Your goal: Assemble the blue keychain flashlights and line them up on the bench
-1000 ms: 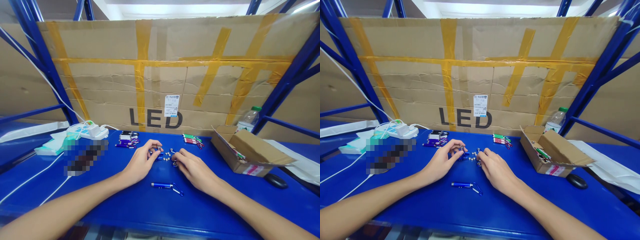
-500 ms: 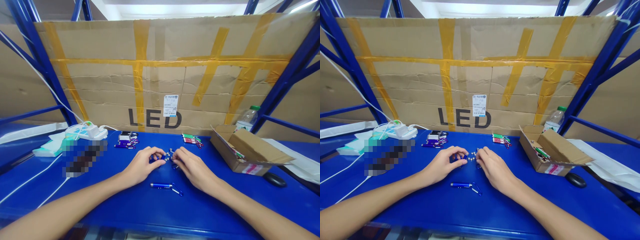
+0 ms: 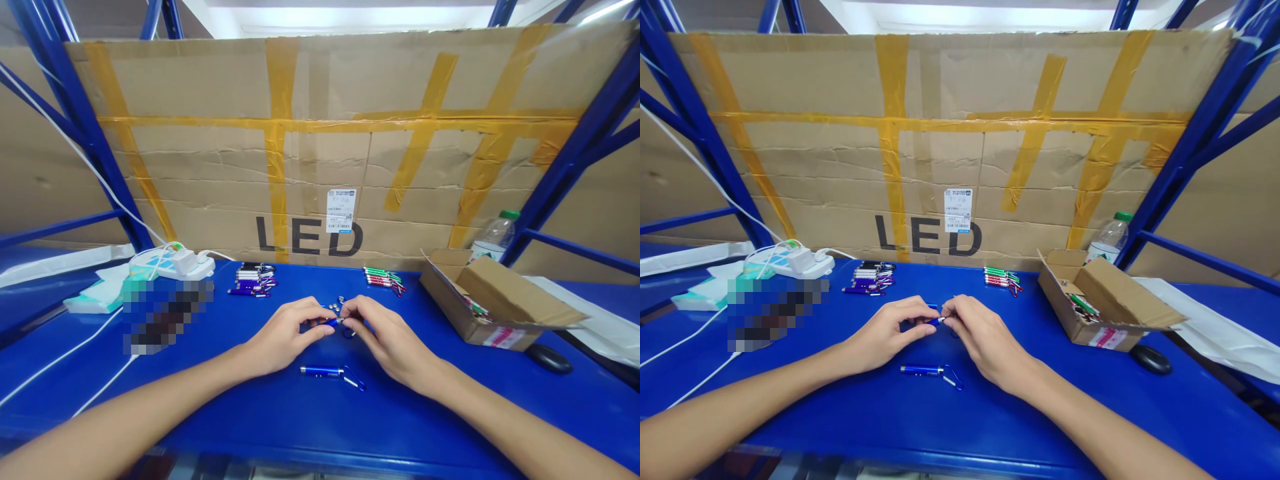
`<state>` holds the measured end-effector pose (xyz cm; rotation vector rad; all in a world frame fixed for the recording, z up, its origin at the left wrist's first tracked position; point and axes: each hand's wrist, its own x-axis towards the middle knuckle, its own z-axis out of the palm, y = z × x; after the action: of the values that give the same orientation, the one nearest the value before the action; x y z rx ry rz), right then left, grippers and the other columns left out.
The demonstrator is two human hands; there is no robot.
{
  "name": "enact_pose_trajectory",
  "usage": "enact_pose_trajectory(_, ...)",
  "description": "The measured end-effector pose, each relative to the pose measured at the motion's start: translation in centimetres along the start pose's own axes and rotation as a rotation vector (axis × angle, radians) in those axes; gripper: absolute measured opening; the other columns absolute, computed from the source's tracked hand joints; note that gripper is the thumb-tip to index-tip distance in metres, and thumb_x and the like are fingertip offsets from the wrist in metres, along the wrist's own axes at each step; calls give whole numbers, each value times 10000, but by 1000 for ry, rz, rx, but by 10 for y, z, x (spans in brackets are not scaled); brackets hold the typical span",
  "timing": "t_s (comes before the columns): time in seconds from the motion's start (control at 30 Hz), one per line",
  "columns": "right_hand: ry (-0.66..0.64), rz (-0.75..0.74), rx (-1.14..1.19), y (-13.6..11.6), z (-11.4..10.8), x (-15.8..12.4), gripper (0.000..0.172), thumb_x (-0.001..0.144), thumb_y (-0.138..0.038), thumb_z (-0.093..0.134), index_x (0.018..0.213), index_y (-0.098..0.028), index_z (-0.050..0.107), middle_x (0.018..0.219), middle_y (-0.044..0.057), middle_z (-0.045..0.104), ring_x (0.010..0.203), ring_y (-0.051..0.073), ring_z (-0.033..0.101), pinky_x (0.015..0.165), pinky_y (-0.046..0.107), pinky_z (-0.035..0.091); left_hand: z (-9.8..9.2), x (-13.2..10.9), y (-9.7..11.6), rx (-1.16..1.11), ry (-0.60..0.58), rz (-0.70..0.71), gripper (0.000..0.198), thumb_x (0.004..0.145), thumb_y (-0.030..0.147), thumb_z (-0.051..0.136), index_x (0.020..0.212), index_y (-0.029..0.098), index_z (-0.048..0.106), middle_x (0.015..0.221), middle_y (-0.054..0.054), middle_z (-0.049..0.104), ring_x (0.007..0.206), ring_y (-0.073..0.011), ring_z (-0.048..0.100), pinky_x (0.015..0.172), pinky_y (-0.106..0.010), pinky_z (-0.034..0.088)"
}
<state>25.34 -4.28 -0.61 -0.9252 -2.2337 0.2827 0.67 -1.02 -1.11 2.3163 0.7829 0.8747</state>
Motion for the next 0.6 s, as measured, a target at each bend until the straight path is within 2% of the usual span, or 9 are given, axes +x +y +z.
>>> enact_pose_trajectory(0.3,-23,-57,-54,3,-2,0,114,1156,-242,436,1123,-263,543,1043,50,653,939,212,624,842,348,524,-1,1,5,0,37,3,270,1065,369,616,1196,215,796,1043,-70,733,967,-219,671,886,-327,508)
enact_pose_trajectory(0.4,-25,-74,-56,3,-2,-1,114,1158,-244,437,1123,-265,543,1034,49,651,933,213,618,833,346,521,-1,1,9,-42,0,-37,272,1079,369,577,1097,202,790,979,-48,756,934,-209,674,877,-314,494)
enact_pose_trajectory(0.5,-23,-109,-73,3,-1,-1,130,1162,-246,422,1124,-265,544,1016,53,646,920,216,610,819,348,519,-2,2,14,-138,-67,-120,432,1096,466,509,877,176,742,824,-22,718,743,-163,605,728,-278,461)
enact_pose_trajectory(0.6,-23,-156,-101,4,-1,0,143,1165,-237,404,1132,-258,542,1001,57,639,905,218,593,805,351,512,-2,2,17,-271,-127,-217,554,1074,598,490,798,161,692,658,9,602,578,-121,478,580,-250,382)
